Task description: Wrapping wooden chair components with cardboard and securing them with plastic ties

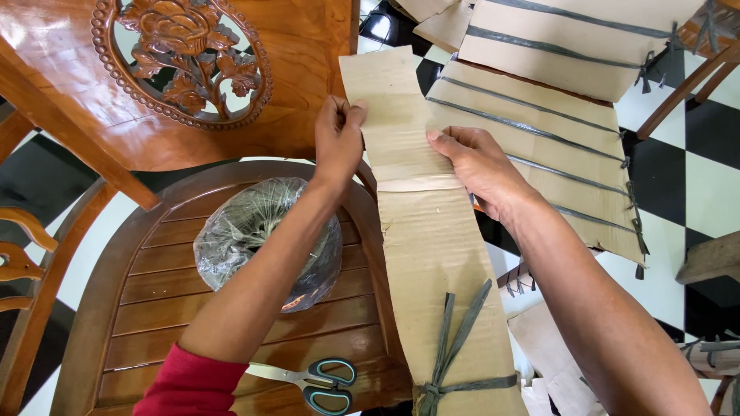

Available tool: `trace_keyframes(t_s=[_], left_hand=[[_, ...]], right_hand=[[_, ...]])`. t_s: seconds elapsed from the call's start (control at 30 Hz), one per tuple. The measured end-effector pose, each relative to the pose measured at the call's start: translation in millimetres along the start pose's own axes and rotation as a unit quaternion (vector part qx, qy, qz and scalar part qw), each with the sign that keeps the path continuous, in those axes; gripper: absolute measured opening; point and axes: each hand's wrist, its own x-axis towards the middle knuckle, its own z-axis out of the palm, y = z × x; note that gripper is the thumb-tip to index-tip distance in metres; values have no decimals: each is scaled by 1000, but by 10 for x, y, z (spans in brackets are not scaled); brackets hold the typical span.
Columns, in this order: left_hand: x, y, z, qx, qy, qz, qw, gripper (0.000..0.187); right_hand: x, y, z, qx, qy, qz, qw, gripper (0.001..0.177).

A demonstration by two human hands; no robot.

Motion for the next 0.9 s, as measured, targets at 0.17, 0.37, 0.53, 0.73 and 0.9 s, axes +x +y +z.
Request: trace_keyframes(t_s=[0.17,0.37,0.53,0.73,0.9], left_hand=[[80,191,-44,-73,-20,-152,986,20],[206,-62,-22,96,17,-91,991,41],[-3,716,-178,352,-37,326,876,29],[470,594,-197,492,-299,394,716,44],[372,621,-301,451,-245,496,700,43]], right_hand=[[5,-99,97,-50,28,19,998,25],[13,-41,153,-77,51,3,996,28],[-103,-246,211,-158,23,52,986,34],[-107,-226,219,-167,26,49,984,35],[-113,-226,214,-186,30,59,980,36]])
